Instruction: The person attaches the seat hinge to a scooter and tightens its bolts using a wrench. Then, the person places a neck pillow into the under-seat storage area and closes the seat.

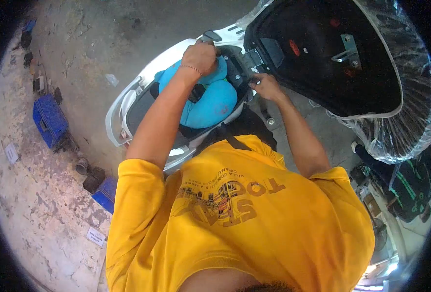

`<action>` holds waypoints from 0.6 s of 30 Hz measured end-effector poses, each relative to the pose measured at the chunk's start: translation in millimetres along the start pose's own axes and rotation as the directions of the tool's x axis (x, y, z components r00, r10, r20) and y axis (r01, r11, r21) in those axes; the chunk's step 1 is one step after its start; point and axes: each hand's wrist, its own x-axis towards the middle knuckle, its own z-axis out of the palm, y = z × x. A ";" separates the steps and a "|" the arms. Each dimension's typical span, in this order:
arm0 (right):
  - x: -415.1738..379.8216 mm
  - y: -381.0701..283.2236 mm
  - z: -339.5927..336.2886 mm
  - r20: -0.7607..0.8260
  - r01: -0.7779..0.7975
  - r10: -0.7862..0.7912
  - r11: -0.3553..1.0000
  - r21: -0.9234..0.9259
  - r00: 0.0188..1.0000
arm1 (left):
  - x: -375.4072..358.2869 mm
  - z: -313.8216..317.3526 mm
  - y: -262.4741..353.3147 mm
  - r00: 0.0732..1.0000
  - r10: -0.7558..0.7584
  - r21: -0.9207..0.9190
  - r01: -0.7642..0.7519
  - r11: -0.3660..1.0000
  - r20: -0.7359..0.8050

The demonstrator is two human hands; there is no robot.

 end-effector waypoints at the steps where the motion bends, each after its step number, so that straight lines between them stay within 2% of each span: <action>1: 1.2 0.5 0.1 0.006 -0.041 0.041 0.999 0.006 0.999 | -8.3 1.5 1.0 0.995 0.032 -0.076 -0.040 0.996 -0.093; 2: 2.7 1.0 0.2 0.010 -0.047 0.047 0.999 -0.006 0.999 | -17.2 3.3 2.7 0.981 0.055 -0.148 -0.084 0.985 -0.188; 4: 7.5 4.4 3.0 0.021 0.019 -0.019 1.000 0.014 1.000 | -34.3 9.8 5.4 0.973 0.055 -0.239 -0.110 0.965 -0.226; 6: 10.7 1.7 6.3 0.008 -0.008 0.008 0.999 -0.041 1.000 | -56.4 15.6 7.8 0.964 0.046 -0.328 -0.133 0.935 -0.261; 8: 12.7 5.1 8.5 -0.002 -0.035 0.035 0.995 -0.095 0.999 | -83.8 19.7 10.2 0.967 -0.035 -0.485 -0.095 0.869 -0.252; 12: 13.5 5.8 3.3 0.064 -0.020 0.029 0.991 -0.129 0.998 | -140.2 44.2 2.3 0.940 -0.144 -0.599 -0.075 0.798 -0.309; 14: 10.6 0.4 6.7 0.099 -0.023 0.035 0.992 -0.122 0.994 | -169.0 48.7 -6.4 0.932 -0.268 -0.708 0.018 0.706 -0.244; 16: 12.2 1.6 9.1 0.092 -0.102 0.113 0.988 -0.119 0.989 | -196.6 62.3 -17.5 0.906 -0.335 -0.682 0.073 0.728 -0.259; 18: 21.0 12.5 18.3 0.102 -0.071 0.084 0.990 -0.123 0.991 | -220.5 69.8 -28.3 0.886 -0.438 -0.656 0.241 0.715 -0.152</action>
